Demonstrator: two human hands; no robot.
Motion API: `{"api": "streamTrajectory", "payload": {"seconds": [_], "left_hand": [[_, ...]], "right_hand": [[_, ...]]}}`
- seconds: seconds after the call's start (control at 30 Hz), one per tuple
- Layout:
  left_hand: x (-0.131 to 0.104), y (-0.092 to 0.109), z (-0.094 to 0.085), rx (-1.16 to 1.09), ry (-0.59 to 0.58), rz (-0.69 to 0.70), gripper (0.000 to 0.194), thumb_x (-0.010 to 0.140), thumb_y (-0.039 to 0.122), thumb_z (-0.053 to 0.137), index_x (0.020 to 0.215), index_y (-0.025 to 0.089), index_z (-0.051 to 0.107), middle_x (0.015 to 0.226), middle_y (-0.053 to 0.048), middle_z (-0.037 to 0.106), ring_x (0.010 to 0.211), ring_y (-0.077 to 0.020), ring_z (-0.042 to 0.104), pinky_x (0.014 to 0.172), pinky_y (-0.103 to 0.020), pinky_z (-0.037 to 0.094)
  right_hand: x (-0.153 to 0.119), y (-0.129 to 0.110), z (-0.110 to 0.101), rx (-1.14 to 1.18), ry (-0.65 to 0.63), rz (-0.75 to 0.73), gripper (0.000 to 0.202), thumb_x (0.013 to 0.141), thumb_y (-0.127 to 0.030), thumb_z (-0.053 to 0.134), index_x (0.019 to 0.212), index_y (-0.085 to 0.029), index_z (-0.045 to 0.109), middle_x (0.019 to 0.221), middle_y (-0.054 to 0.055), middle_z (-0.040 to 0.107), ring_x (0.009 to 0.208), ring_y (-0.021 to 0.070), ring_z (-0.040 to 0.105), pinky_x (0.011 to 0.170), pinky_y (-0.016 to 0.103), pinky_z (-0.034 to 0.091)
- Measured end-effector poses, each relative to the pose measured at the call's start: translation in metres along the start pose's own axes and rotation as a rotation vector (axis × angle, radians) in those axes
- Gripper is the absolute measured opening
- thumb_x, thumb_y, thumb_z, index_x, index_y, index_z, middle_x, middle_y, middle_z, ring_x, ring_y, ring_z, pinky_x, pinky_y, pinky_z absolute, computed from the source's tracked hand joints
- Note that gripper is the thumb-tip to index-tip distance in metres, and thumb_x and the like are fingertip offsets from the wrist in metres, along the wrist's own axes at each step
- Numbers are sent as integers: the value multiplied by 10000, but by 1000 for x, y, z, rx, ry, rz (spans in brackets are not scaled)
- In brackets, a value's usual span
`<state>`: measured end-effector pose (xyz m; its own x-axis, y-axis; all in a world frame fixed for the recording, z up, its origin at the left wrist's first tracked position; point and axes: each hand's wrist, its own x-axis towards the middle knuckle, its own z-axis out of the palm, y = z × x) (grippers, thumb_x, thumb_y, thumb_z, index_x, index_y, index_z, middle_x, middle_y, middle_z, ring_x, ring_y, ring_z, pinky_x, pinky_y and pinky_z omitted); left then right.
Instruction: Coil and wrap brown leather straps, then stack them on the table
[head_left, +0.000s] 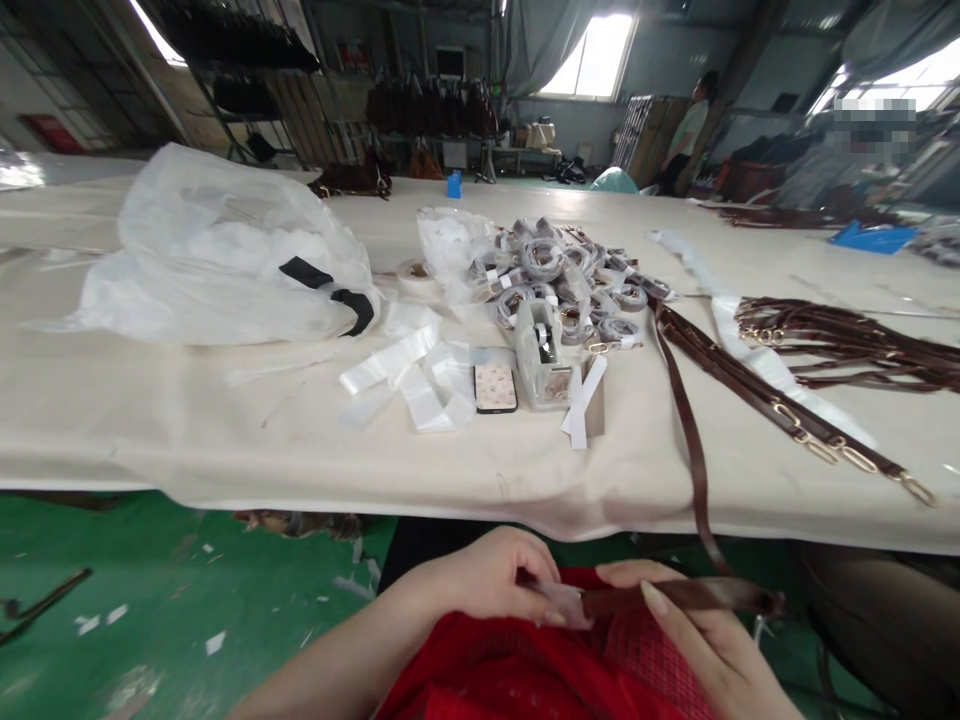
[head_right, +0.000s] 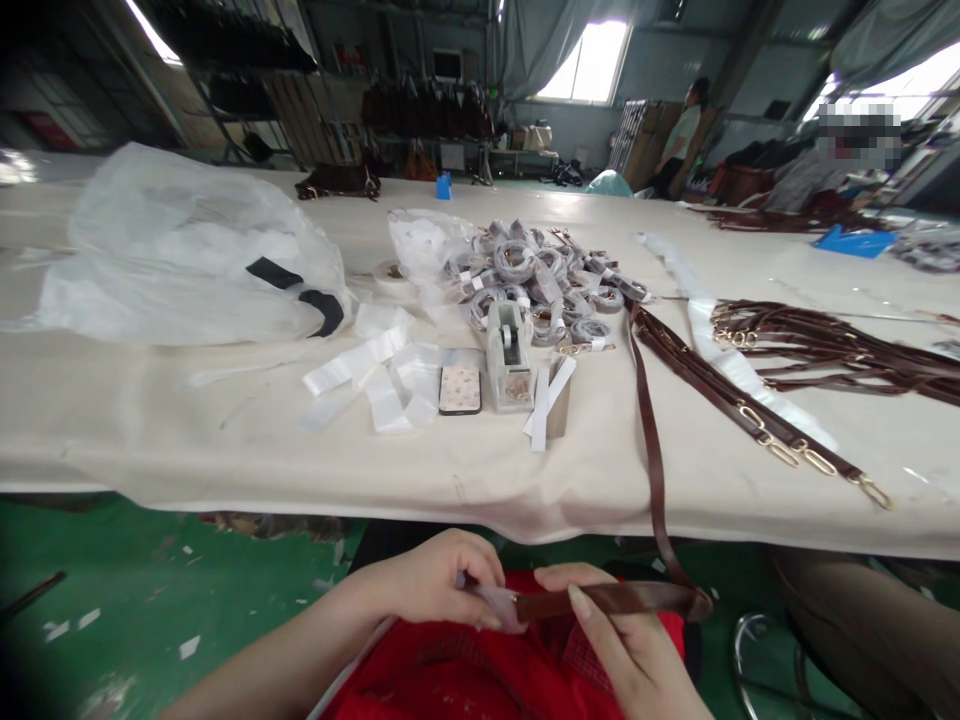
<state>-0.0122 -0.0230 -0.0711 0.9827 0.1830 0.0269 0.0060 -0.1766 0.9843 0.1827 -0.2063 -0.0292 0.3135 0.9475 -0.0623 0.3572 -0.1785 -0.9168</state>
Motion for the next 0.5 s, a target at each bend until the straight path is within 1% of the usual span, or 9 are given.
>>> {"api": "streamTrajectory", "payload": {"seconds": [0.07,0.13,0.2,0.23,0.3,0.37,0.4,0.43,0.5], "left_hand": [[6,2,2,-45,-4,39,389,784,536,750,823,152,800,800,-73,715,736,-172,642,693,-240,463],[9,4,6,-85,42,32,397,813,530,726,796,138,785,762,-60,695,715,-162,623,684,-235,453],[8,4,9,-121,91,-35,432,841,547,689,787,127,771,720,-45,675,670,-142,590,655,-226,438],[6,4,9,-147,90,-87,453,856,560,664,795,123,766,709,-42,672,649,-134,578,641,-222,433],[-1,3,4,-207,73,-206,495,849,598,650,818,117,759,696,-43,682,609,-125,571,607,-217,431],[-9,1,-5,-239,57,-305,519,832,625,653,829,115,751,688,-46,693,589,-126,585,580,-213,436],[-12,0,-9,-233,49,-337,520,826,629,658,830,117,748,683,-45,695,585,-127,592,571,-210,437],[-15,-1,-14,-214,30,-358,514,824,628,662,838,121,746,683,-42,698,585,-127,599,561,-204,435],[-19,-2,-20,-151,-33,-371,512,840,632,643,841,130,744,702,-39,709,601,-129,616,557,-195,433]], "right_hand": [[8,3,15,47,-10,4,307,951,-451,544,1089,-258,739,1243,89,709,1207,267,636,1088,415,492],[15,7,29,63,-56,26,342,965,-470,508,1124,-265,731,1278,98,685,1288,278,572,1144,469,421],[18,15,36,44,-114,61,378,961,-489,513,1207,-269,697,1326,105,656,1377,287,479,1205,521,297],[18,21,36,52,-133,69,419,941,-505,546,1264,-266,662,1361,110,633,1415,292,429,1221,540,241],[15,35,32,168,-145,60,608,851,-569,653,1368,-259,575,1447,117,565,1467,308,341,1227,556,197],[11,51,26,410,-101,33,788,754,-667,694,1411,-265,526,1514,111,498,1483,321,306,1221,538,220],[11,58,24,550,-50,40,792,758,-715,646,1408,-277,529,1520,104,495,1475,320,326,1212,531,246],[10,64,21,672,15,68,745,795,-738,570,1390,-291,549,1505,98,517,1457,314,365,1205,529,263],[12,73,18,803,172,156,579,901,-677,434,1301,-306,629,1425,84,604,1404,290,456,1200,526,276]]}}
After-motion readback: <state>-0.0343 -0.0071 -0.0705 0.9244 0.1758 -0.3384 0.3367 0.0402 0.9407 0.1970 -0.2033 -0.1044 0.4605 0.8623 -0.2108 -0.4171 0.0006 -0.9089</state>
